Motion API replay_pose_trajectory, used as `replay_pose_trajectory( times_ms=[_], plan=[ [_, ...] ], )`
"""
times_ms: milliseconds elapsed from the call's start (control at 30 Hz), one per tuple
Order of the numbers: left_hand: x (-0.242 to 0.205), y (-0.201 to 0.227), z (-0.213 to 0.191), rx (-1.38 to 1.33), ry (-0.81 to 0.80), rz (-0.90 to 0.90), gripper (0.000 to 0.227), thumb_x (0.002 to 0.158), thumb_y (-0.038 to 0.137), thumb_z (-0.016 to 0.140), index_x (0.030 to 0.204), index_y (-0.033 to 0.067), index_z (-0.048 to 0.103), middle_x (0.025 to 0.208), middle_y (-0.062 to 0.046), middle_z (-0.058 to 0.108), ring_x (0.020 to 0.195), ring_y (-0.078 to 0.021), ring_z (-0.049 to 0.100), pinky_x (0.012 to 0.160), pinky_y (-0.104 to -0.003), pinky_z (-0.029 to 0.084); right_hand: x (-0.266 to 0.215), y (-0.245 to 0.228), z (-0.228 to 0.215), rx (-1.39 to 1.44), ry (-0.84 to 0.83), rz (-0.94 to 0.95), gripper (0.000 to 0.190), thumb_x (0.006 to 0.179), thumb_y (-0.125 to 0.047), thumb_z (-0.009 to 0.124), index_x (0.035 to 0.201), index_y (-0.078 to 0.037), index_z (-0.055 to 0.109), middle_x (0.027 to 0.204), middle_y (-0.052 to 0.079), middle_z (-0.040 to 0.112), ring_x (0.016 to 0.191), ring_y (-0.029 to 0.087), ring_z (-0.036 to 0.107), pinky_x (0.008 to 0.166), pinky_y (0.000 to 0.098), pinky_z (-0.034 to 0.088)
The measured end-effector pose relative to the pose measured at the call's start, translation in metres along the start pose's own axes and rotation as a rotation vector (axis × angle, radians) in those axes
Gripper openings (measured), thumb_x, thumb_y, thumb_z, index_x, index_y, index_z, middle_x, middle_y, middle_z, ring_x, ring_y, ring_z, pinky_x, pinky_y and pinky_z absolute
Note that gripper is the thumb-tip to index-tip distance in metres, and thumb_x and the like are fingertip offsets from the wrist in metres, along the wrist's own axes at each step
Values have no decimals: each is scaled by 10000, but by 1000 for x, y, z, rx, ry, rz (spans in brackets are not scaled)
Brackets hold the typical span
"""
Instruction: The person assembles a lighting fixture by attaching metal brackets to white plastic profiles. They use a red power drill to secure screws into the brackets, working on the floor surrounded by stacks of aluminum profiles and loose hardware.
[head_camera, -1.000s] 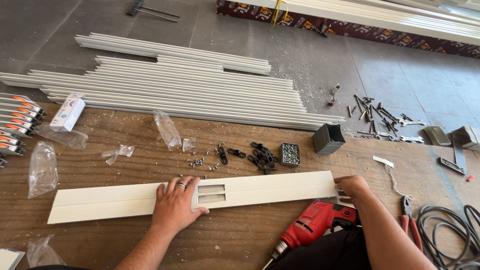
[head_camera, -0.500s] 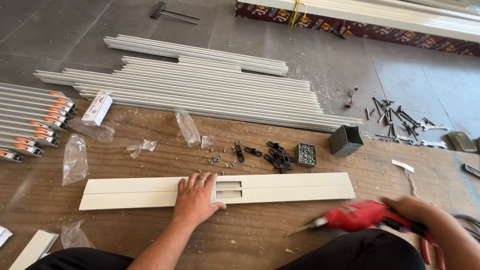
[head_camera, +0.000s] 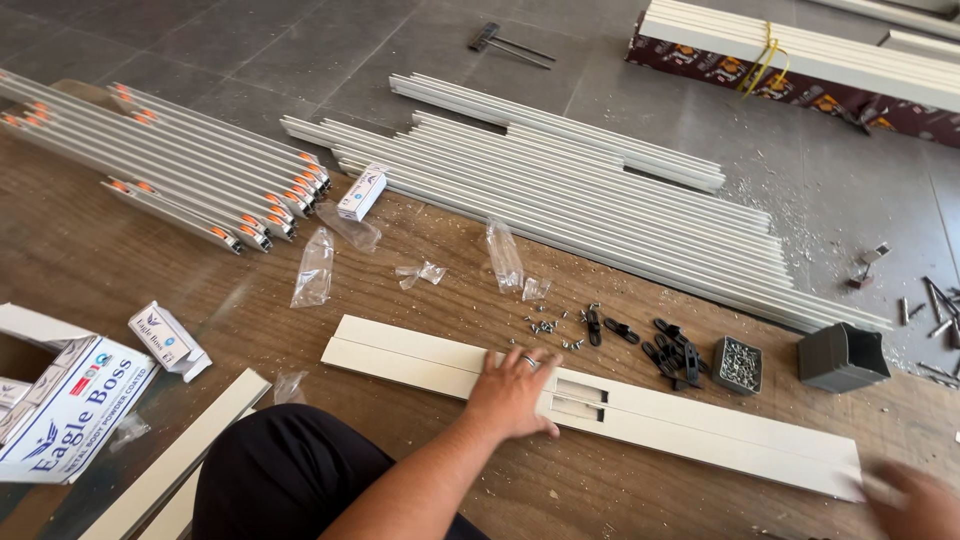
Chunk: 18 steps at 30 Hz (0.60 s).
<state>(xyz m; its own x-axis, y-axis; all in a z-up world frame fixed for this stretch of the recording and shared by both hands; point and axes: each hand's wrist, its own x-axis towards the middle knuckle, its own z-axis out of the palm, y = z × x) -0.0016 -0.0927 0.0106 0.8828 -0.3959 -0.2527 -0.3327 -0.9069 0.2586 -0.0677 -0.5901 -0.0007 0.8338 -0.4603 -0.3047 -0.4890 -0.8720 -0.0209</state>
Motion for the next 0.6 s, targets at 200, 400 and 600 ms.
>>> replay_pose_trajectory(
  times_ms=[200,400,600],
  plan=[
    [6,-129,-9,-451,9,-431,790,832,388,785,1540,252,459,1278,-119,717,1166,-270,692,996,-459,546,-56,-182,18,-42,17,-562,704,825,-574,725,1424,-261,528,1578,48,424,1453,286,407,1187,471,371],
    [-84,-305,-19,-467,169,-719,565,860,314,779,1382,142,649,1204,-146,751,1015,-270,736,898,-418,572,-77,-217,5,-111,-25,-522,979,718,-706,780,1511,-276,400,1622,15,348,1527,251,287,1245,455,287],
    [-49,-314,3,-423,97,-909,535,890,356,775,1334,76,673,1321,-207,683,1157,-362,663,987,-464,540,-84,-218,1,-129,-151,-455,959,792,-735,721,1555,-300,336,1648,-2,299,1543,243,232,1269,463,226]
  ],
)
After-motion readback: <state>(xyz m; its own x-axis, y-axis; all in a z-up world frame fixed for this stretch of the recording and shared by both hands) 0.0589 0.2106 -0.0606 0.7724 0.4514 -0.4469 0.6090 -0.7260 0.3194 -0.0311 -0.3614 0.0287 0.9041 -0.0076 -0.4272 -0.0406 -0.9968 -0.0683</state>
